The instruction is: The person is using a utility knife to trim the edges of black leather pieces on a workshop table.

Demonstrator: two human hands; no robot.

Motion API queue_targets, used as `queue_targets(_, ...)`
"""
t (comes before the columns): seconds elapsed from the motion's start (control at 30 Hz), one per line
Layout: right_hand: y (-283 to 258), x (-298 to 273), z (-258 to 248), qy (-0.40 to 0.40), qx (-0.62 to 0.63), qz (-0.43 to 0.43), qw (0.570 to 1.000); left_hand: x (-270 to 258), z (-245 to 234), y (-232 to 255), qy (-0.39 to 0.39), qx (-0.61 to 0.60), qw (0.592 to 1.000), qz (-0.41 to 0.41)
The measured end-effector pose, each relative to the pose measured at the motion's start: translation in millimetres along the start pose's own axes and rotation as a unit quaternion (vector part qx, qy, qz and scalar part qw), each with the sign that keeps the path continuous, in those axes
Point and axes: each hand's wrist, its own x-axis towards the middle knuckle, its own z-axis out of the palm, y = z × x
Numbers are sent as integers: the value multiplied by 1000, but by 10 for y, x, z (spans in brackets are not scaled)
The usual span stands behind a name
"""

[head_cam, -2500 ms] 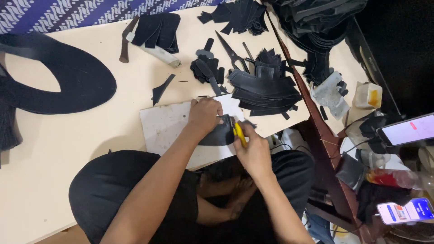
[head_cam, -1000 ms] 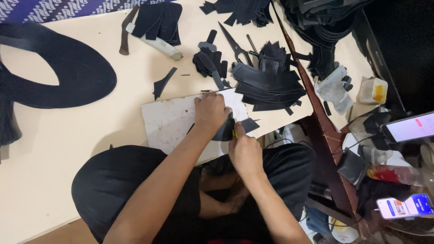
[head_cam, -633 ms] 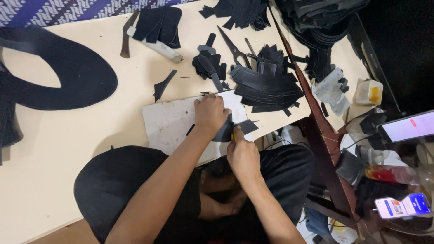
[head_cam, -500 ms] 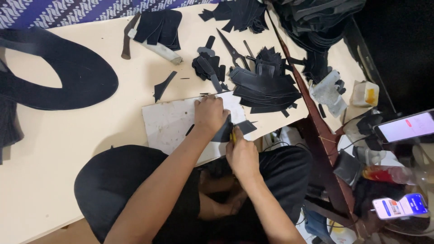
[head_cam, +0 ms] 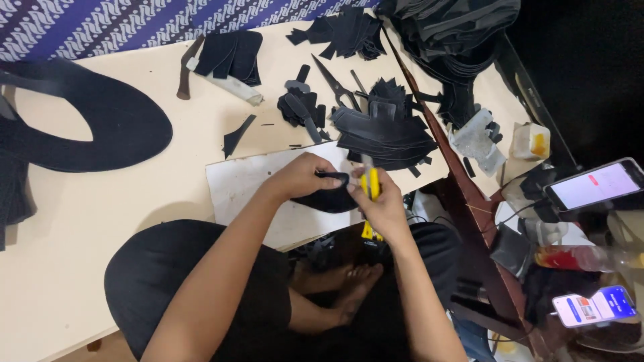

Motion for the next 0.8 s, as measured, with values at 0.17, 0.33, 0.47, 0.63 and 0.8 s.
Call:
queue_targets(0.17,-8,-9,22,-7,136,14,991,-121,-114,61,-30,-116,993,-5)
queue_targets(0.33,-20,19,-44,-4,168,27,985,-32,-35,-44,-55,-163,985,25)
queue_targets(0.47,-152,17,-97,15,143,27,989,-115,-28,72,-48,-197,978,42)
queue_targets(0.63,-241,-15,-91,36,139,32,989,-121,-29,136,-15,-184,981,53)
queue_targets(0.8,-274,-73,-56,25,130,35,991,-120,-16,90,-9,-116,991,73)
